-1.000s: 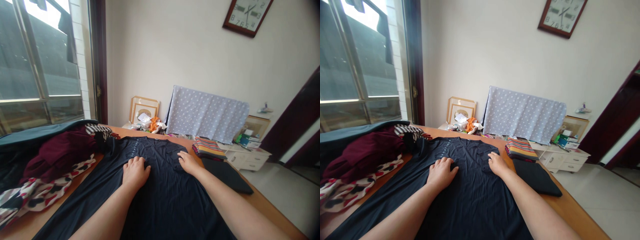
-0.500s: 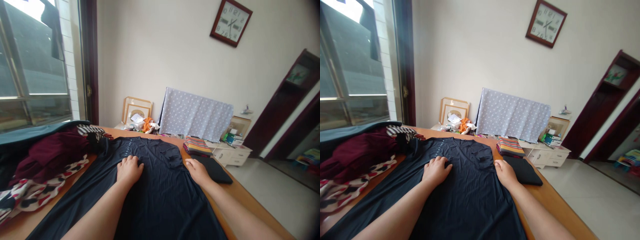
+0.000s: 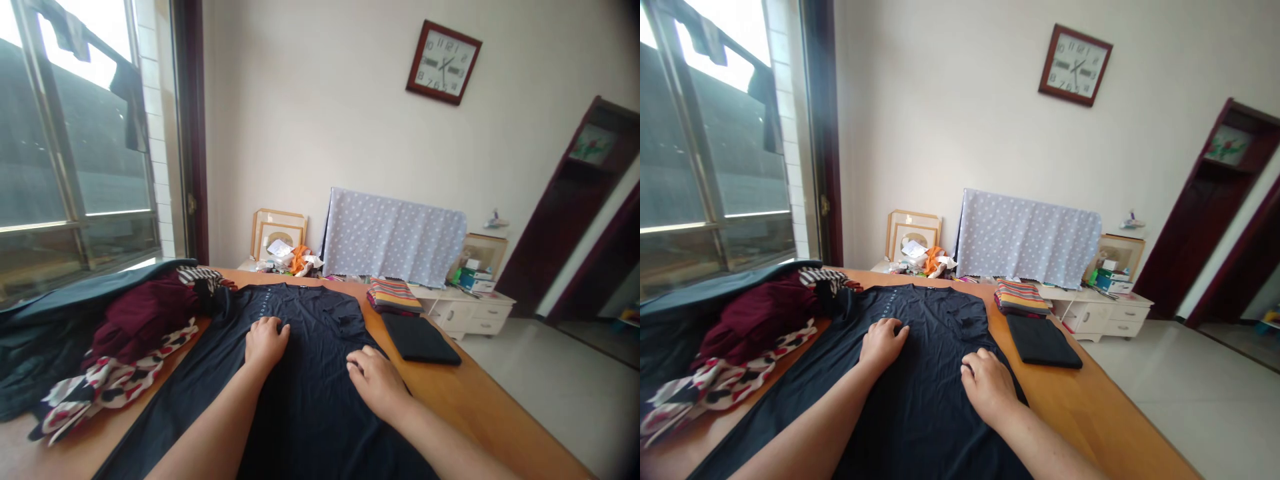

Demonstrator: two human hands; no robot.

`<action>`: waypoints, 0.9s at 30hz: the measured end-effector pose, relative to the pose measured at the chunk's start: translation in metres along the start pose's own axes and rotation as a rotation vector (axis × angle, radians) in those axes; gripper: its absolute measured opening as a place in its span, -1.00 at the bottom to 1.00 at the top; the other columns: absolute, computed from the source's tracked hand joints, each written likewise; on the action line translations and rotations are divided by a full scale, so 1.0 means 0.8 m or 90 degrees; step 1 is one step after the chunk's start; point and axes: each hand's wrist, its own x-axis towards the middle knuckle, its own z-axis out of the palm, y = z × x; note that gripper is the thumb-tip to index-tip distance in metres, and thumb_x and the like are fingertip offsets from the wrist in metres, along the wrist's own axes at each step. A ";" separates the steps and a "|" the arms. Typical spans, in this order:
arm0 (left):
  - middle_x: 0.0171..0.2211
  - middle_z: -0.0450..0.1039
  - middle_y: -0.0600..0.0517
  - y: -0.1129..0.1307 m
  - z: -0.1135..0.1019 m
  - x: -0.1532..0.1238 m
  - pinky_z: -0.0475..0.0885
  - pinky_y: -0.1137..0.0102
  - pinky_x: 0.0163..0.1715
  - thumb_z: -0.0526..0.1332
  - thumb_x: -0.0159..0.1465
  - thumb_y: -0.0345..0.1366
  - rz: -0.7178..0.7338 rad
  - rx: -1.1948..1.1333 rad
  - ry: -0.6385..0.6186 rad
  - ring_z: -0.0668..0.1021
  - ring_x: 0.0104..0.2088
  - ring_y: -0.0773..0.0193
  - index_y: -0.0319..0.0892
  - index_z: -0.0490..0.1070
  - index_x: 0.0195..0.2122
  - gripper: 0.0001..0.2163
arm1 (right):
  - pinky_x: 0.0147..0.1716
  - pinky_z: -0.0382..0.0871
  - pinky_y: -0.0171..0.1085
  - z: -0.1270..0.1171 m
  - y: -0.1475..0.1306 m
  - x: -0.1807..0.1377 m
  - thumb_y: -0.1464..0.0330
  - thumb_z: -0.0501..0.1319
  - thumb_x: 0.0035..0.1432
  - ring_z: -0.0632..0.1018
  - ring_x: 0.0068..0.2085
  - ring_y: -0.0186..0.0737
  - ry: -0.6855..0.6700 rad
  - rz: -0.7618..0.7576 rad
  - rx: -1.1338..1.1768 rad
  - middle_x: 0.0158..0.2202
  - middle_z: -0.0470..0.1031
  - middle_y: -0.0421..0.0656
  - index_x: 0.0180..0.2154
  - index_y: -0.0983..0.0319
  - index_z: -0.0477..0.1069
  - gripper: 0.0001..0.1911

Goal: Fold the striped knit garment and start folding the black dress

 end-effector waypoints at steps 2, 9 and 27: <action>-0.05 0.49 -0.15 -0.004 -0.003 0.001 0.27 0.18 -0.02 0.15 0.22 0.04 -0.033 -0.090 0.026 0.44 0.02 -0.09 -0.10 0.54 -0.15 -0.63 | -0.17 0.30 -0.31 0.007 -0.019 -0.018 0.25 0.06 0.30 0.54 -0.16 -0.20 -0.031 -0.014 0.004 -0.19 0.51 -0.16 -0.08 0.07 0.52 -0.71; -0.28 0.54 -0.08 -0.017 -0.010 0.007 0.33 0.28 -0.15 0.22 0.16 0.02 -0.113 -0.305 0.061 0.53 -0.19 0.04 -0.14 0.55 -0.24 -0.65 | -0.14 0.30 -0.26 0.020 -0.027 -0.051 0.26 0.00 0.34 0.54 -0.13 -0.16 -0.017 -0.035 -0.037 -0.15 0.50 -0.13 0.06 0.06 0.45 -0.64; -0.50 0.50 -0.01 -0.071 -0.092 0.032 0.35 0.41 -0.45 0.28 0.07 0.00 -0.176 -0.415 0.044 0.51 -0.46 0.23 -0.23 0.53 -0.33 -0.64 | -0.13 0.38 -0.22 0.037 -0.018 -0.051 0.25 -0.01 0.35 0.58 -0.16 -0.14 0.012 -0.062 -0.042 -0.15 0.53 -0.10 0.05 0.06 0.45 -0.63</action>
